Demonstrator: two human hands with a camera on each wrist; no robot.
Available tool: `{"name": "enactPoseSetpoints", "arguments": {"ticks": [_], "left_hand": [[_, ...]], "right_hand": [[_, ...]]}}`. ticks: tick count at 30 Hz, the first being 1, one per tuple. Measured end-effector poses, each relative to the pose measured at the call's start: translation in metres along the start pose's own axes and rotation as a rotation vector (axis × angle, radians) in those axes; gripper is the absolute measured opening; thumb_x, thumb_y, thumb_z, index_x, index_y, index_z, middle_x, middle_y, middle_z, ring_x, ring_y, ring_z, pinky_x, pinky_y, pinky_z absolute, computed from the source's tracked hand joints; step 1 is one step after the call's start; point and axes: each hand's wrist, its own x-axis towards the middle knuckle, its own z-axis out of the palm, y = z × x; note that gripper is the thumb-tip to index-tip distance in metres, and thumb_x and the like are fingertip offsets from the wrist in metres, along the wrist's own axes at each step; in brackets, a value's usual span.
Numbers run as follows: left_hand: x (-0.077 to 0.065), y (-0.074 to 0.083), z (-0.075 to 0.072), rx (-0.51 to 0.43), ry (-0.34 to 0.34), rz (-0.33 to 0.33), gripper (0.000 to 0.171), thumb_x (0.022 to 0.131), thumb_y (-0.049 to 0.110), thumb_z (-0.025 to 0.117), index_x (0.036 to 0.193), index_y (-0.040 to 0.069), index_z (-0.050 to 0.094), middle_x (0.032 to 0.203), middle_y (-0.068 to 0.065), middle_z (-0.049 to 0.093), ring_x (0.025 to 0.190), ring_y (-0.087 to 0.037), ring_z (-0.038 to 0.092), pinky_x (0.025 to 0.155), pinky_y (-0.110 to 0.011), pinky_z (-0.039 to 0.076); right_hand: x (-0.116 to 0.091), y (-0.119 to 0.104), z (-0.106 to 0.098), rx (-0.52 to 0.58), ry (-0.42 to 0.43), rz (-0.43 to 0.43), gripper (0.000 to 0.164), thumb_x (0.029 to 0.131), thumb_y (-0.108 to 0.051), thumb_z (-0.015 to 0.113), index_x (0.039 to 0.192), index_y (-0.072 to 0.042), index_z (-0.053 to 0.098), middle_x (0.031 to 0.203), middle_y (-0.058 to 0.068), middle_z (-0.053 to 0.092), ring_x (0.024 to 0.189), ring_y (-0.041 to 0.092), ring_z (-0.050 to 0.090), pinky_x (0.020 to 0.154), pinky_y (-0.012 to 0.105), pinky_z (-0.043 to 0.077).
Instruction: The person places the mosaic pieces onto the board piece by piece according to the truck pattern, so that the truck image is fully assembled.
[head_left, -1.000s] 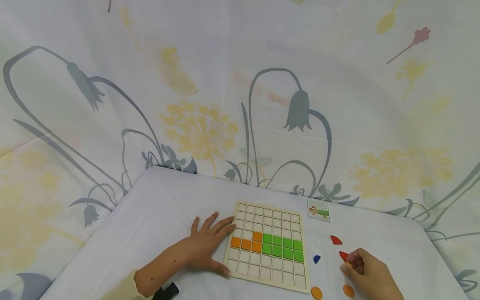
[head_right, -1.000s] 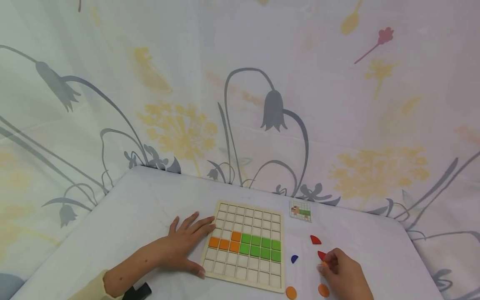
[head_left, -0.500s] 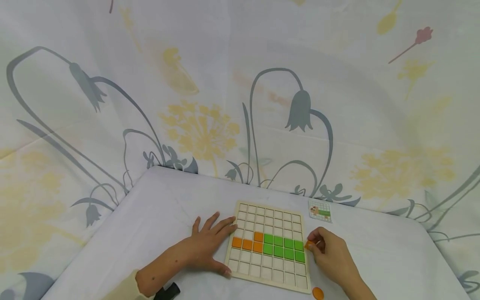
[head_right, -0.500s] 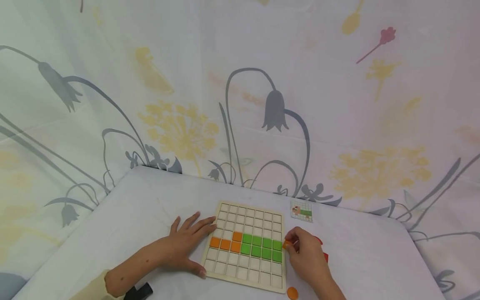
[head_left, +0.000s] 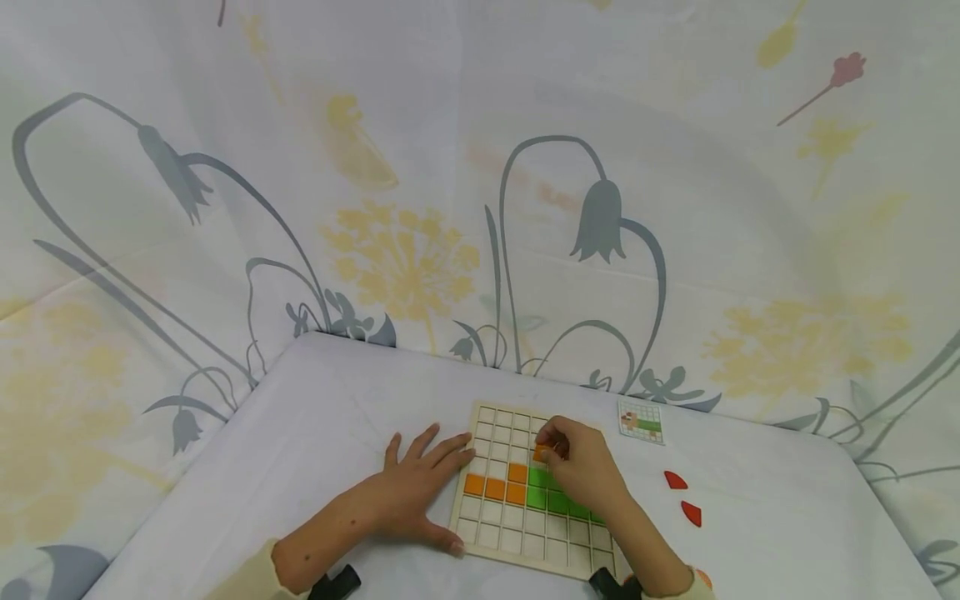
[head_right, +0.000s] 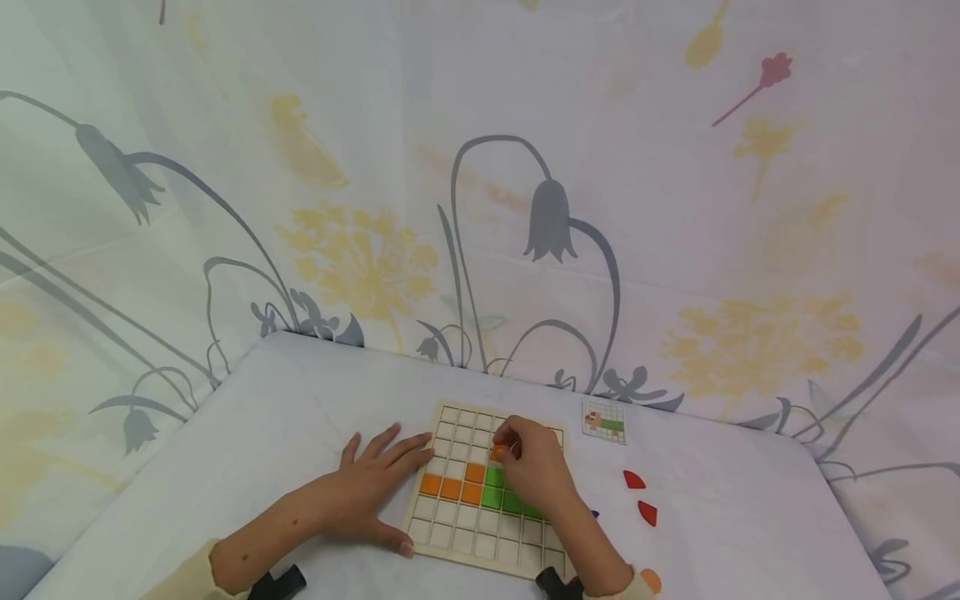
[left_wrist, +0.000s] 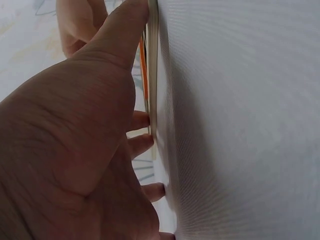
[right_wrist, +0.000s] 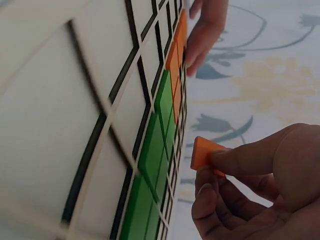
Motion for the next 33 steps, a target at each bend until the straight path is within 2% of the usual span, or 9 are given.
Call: {"name": "enactPoseSetpoints", "arguments": {"ticks": [6, 14, 21, 26, 33], "left_hand": [[-0.001, 0.002, -0.001, -0.007, 0.016, 0.019, 0.118, 0.075, 0.082, 0.077, 0.167, 0.023, 0.032, 0.178, 0.003, 0.017, 0.162, -0.044, 0.009, 0.114, -0.087, 0.012], [-0.001, 0.000, 0.001, -0.019, 0.019, 0.015, 0.119, 0.074, 0.082, 0.077, 0.167, 0.024, 0.032, 0.178, 0.003, 0.016, 0.162, -0.045, 0.008, 0.114, -0.087, 0.011], [-0.001, -0.003, 0.002, -0.012, 0.012, 0.007, 0.119, 0.074, 0.083, 0.077, 0.167, 0.025, 0.032, 0.178, 0.004, 0.015, 0.163, -0.044, 0.007, 0.114, -0.086, 0.010], [-0.001, -0.002, 0.002, -0.023, 0.010, 0.009, 0.119, 0.074, 0.082, 0.078, 0.167, 0.024, 0.032, 0.178, 0.003, 0.015, 0.162, -0.044, 0.007, 0.114, -0.086, 0.010], [-0.001, -0.001, 0.000, -0.031, 0.008, 0.011, 0.120, 0.074, 0.081, 0.078, 0.167, 0.023, 0.032, 0.179, 0.002, 0.015, 0.163, -0.044, 0.006, 0.114, -0.086, 0.009]], "right_hand": [[0.014, 0.000, 0.015, 0.010, -0.044, -0.009, 0.015, 0.093, 0.006, 0.073, 0.094, -0.009, 0.071, 0.085, -0.001, 0.068, 0.074, 0.010, 0.061, 0.069, 0.026, 0.054], [0.019, -0.001, 0.021, -0.024, -0.079, -0.005, 0.007, 0.094, 0.002, 0.075, 0.093, -0.005, 0.074, 0.084, 0.000, 0.069, 0.075, 0.011, 0.063, 0.069, 0.028, 0.055], [0.017, -0.001, 0.020, -0.075, -0.072, -0.042, 0.013, 0.094, 0.003, 0.075, 0.094, -0.009, 0.081, 0.093, 0.000, 0.068, 0.077, 0.010, 0.063, 0.070, 0.027, 0.055], [0.012, 0.005, 0.009, -0.060, -0.079, -0.062, 0.014, 0.096, 0.002, 0.073, 0.103, -0.008, 0.081, 0.099, 0.001, 0.069, 0.078, 0.010, 0.062, 0.069, 0.026, 0.055], [-0.004, 0.029, -0.028, -0.103, -0.029, -0.012, 0.017, 0.096, 0.003, 0.072, 0.106, -0.009, 0.078, 0.100, 0.000, 0.070, 0.079, 0.010, 0.063, 0.069, 0.027, 0.055]]}}
